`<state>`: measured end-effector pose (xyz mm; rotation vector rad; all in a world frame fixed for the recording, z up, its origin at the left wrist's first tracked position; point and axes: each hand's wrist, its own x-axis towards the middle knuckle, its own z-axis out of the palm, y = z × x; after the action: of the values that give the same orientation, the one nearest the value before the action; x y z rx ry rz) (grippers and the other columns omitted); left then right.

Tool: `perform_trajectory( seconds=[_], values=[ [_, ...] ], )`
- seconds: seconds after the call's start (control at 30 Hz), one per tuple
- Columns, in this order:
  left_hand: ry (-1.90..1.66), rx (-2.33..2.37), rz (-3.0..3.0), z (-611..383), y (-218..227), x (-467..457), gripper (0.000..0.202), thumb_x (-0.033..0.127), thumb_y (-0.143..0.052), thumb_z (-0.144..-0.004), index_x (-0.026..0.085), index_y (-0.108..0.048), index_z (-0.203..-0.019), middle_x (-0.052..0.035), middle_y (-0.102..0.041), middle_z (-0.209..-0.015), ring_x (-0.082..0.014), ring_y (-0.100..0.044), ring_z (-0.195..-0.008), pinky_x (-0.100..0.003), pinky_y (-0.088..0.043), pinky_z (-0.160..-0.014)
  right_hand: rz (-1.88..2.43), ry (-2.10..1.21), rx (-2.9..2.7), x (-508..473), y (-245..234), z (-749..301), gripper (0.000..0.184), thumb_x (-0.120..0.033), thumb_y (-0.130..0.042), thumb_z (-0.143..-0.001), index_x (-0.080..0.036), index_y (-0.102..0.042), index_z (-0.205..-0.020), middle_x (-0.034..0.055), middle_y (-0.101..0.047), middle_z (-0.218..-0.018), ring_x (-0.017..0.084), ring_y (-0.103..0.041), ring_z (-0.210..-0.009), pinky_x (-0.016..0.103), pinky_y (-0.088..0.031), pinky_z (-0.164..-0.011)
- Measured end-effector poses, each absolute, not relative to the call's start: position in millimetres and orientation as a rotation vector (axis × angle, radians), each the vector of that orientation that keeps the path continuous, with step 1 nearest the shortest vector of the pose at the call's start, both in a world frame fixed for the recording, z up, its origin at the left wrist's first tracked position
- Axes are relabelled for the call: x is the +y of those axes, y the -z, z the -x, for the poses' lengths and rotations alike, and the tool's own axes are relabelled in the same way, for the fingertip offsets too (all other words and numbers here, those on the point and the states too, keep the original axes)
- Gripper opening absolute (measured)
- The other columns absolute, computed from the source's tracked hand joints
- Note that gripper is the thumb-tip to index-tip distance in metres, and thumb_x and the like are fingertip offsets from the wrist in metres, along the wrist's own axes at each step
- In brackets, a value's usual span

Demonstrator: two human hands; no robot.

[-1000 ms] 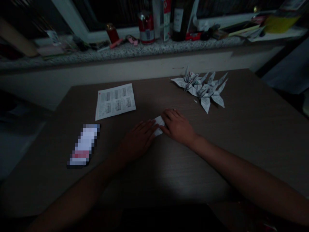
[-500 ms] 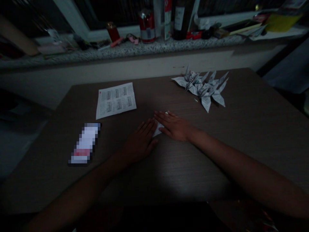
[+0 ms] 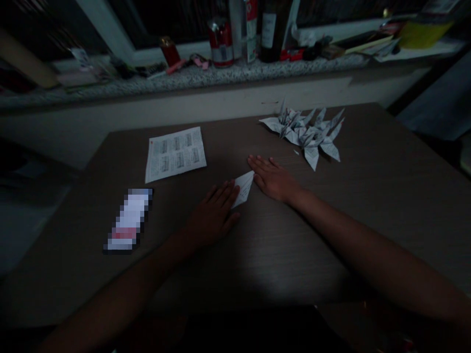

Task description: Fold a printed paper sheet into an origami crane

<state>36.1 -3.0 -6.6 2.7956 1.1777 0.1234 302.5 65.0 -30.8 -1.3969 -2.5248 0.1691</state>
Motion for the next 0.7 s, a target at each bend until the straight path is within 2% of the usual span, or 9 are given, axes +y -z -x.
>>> perform_trajectory(
  seconds=[0.13,0.27,0.43,0.57,0.7],
  values=[
    [-0.167,1.156,-2.791,-35,9,-2,0.068,0.050,-0.035,-0.109,0.011,-0.025,-0.164,-0.0159,-0.021,-0.172,-0.0289,-0.016,-0.161,-0.052,-0.015,-0.131,1.370,-0.189,-2.459,60,23,-300,0.061,-0.039,-0.024,-0.110,-0.018,-0.020,-0.167,0.0124,-0.028,-0.170,0.028,-0.025,-0.158,0.057,-0.024,-0.127],
    [-0.172,1.122,-2.782,-34,9,0,0.069,0.050,-0.036,-0.108,0.012,-0.024,-0.164,-0.0158,-0.021,-0.172,-0.0292,-0.016,-0.161,-0.052,-0.015,-0.131,1.156,-0.220,-2.528,52,20,-295,0.061,-0.039,-0.028,-0.111,-0.022,-0.015,-0.168,0.0107,-0.025,-0.172,0.026,-0.019,-0.159,0.056,-0.021,-0.128],
    [-0.136,1.092,-2.786,-34,7,1,0.071,0.050,-0.039,-0.108,0.008,-0.025,-0.163,-0.0196,-0.020,-0.171,-0.0313,-0.015,-0.161,-0.052,-0.013,-0.131,0.986,-0.263,-2.655,50,29,-290,0.061,-0.039,-0.031,-0.111,-0.026,-0.011,-0.168,0.0092,-0.029,-0.170,0.024,-0.023,-0.158,0.056,-0.022,-0.128],
    [-0.159,1.056,-2.814,-32,7,1,0.068,0.051,-0.039,-0.108,0.013,-0.026,-0.163,-0.0192,-0.018,-0.172,-0.0319,-0.013,-0.161,-0.056,-0.013,-0.130,1.024,-0.255,-2.659,51,32,-288,0.063,-0.044,-0.033,-0.110,-0.024,-0.014,-0.168,0.0115,-0.030,-0.169,0.026,-0.026,-0.157,0.058,-0.021,-0.128],
    [-0.170,0.963,-2.836,-24,6,-5,0.068,0.052,-0.035,-0.109,0.014,-0.022,-0.165,-0.0171,-0.017,-0.173,-0.0279,-0.010,-0.162,-0.049,-0.018,-0.131,1.036,-0.243,-2.675,51,31,-287,0.068,-0.048,-0.037,-0.109,-0.024,-0.014,-0.168,0.0128,-0.028,-0.170,0.028,-0.025,-0.157,0.059,-0.022,-0.127]
  ],
)
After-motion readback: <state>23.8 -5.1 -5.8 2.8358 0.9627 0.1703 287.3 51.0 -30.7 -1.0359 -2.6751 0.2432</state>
